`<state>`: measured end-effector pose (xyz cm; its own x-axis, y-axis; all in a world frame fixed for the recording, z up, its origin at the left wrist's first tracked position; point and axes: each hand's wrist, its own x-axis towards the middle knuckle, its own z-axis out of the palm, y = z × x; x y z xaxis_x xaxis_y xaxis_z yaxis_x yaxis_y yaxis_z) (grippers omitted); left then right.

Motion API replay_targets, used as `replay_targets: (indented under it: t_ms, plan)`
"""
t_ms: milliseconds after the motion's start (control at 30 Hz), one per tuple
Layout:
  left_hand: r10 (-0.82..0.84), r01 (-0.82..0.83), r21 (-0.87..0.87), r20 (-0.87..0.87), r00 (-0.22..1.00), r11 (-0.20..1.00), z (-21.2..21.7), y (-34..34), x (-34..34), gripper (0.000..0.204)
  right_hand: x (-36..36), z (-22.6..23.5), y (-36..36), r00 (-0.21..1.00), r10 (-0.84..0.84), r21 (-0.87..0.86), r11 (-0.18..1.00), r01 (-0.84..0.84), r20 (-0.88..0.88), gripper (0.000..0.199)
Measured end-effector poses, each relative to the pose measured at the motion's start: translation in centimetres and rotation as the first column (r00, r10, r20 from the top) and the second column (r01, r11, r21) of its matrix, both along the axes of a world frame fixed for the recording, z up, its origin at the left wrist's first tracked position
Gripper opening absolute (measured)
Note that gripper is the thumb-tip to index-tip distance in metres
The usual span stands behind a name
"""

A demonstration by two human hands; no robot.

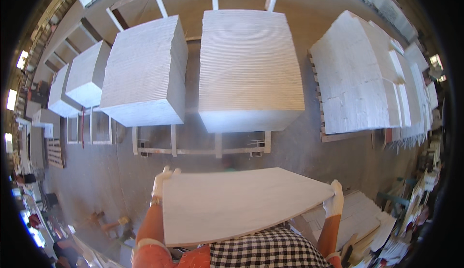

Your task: The person scrapes a white stone slab with a metal scraper, then wipes the surface with a cloth. The person lifts the slab and places it on a stack of similar slabs, then retrieves another slab and returns to the workbench.

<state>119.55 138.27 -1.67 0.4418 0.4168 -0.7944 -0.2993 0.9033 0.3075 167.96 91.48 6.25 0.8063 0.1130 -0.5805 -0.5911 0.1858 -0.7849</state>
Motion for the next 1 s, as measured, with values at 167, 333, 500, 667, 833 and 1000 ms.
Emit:
replay_targets:
  t_ms: [167,333,500,667,833,1000]
  plan:
    - [-0.267,0.264,-0.046,-0.260,0.928,0.963,-6.5,5.5,7.4,0.077,2.6,-1.9,-0.1,0.975,-0.128,-0.076,0.990,0.116,-0.182,0.079]
    - [-0.721,0.862,0.120,-0.498,0.482,0.493,-12.9,3.9,8.2,0.049,5.2,-4.7,1.2,0.964,-0.095,-0.085,0.993,0.076,-0.247,0.072]
    - [-0.571,0.584,-0.126,-0.454,0.684,0.802,-16.0,0.2,9.9,0.039,8.3,-11.1,3.6,0.978,0.021,-0.041,0.999,-0.031,-0.209,0.051]
    - [-0.596,0.674,0.079,-0.401,0.696,0.734,-23.3,1.2,9.9,0.036,12.2,-18.5,7.8,0.976,0.107,-0.066,0.990,-0.122,-0.190,0.042]
    - [-0.606,0.727,0.085,-0.491,0.626,0.682,-31.1,3.1,9.8,0.036,14.6,-23.2,11.5,0.973,0.074,-0.160,0.981,-0.110,-0.218,0.046]
    - [-0.587,0.672,0.062,-0.433,0.684,0.738,-35.7,5.0,10.6,0.036,16.1,-25.2,13.8,0.969,0.065,-0.209,0.971,-0.117,-0.238,0.080]
